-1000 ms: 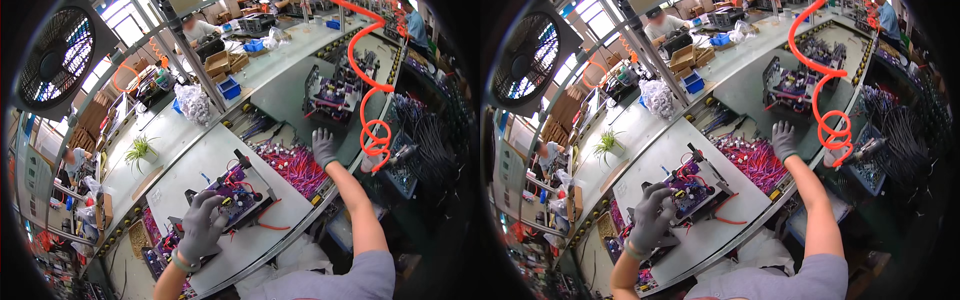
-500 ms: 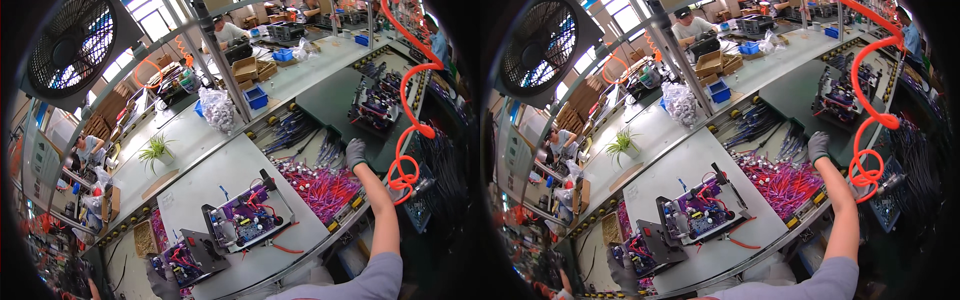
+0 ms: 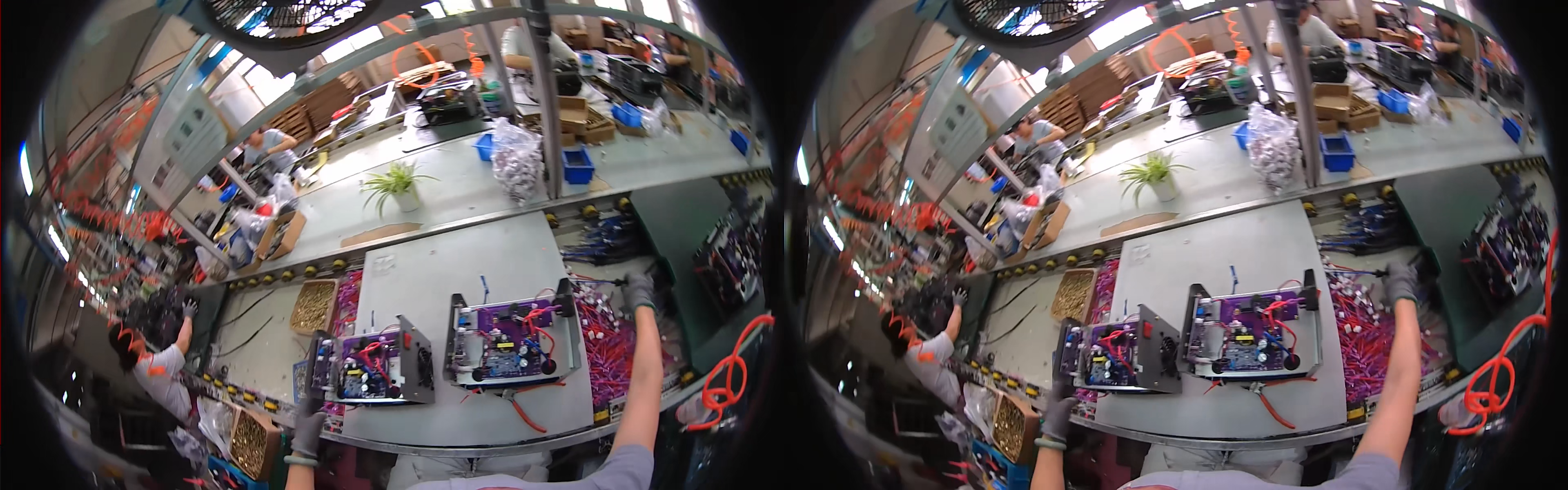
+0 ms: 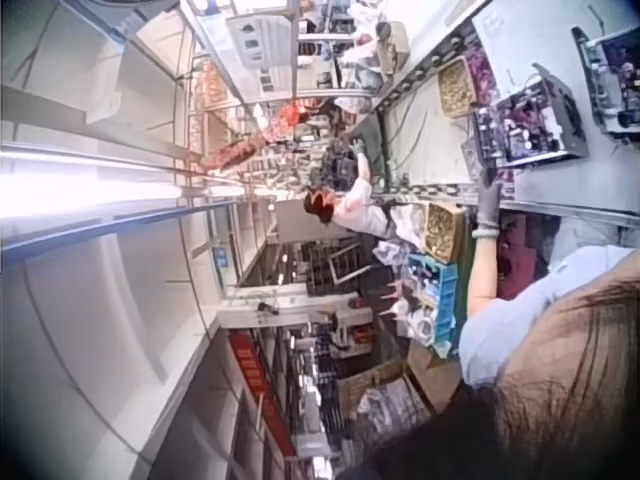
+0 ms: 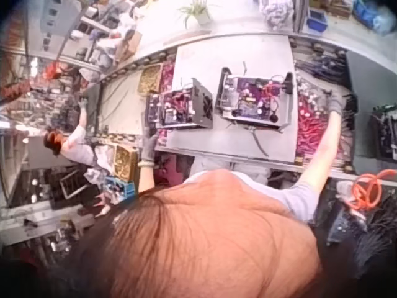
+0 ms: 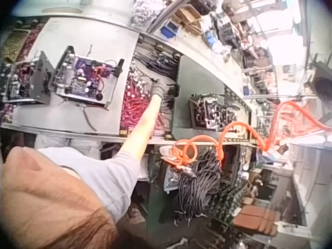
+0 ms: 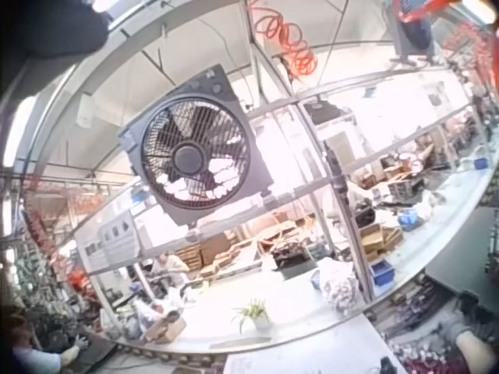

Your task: The person assembles electronic devices on a factory workbench. They use a pneumatic screwdriver to fasten screws into the chassis of two open electronic units, handling the tools and components with gloved hands. The person also uses pliers to manipulate wires and moves the units around the workspace.

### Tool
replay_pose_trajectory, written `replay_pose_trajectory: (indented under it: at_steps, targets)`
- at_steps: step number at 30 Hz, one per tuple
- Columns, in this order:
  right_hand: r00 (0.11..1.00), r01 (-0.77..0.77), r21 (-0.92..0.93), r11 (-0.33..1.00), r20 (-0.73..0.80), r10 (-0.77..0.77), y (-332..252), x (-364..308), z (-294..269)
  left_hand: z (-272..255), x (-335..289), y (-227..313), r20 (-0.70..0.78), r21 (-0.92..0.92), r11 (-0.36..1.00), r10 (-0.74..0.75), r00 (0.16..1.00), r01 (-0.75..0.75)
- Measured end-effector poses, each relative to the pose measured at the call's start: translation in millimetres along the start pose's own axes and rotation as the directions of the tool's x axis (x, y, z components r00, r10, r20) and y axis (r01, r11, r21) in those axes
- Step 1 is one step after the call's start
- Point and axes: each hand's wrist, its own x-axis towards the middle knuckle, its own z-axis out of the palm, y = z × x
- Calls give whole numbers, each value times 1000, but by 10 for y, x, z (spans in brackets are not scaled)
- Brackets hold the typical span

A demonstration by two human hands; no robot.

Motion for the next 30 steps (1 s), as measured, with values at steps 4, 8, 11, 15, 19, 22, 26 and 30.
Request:
replay_pose_trajectory:
  at_steps: [4,8,11,15,19,22,26,30]
  targets:
    - [951,61,478,876,-294,94,107,-240,-720,629,73,-228,104,319,946,26,994,-58]
    - [906,296,754,587,-417,79,-423,-833,-1695,785,476,-842,78,97,968,225,971,-232]
    - [973,231,912,339,-217,-80,-1230,-1634,-2639,770,542,-968,63,62,982,172,983,-176]
    - [832,324,914,245,-152,-533,-2393,-2299,-3142,877,588,-874,53,-28,984,178,983,-176]
    - [607,587,767,258,-207,-767,-3440,-2452,-2964,709,288,-319,132,-149,984,116,984,-96]
    - [581,748,570,339,-317,-750,-3807,-2486,-2571,628,185,-599,101,15,996,82,991,-84]
    - [582,781,498,377,-360,-729,-3793,-2579,-2392,611,-74,-443,126,216,975,-78,989,50]
    - [476,864,367,346,-366,-800,-3720,-2623,-2514,264,-71,53,343,301,950,-190,920,84]
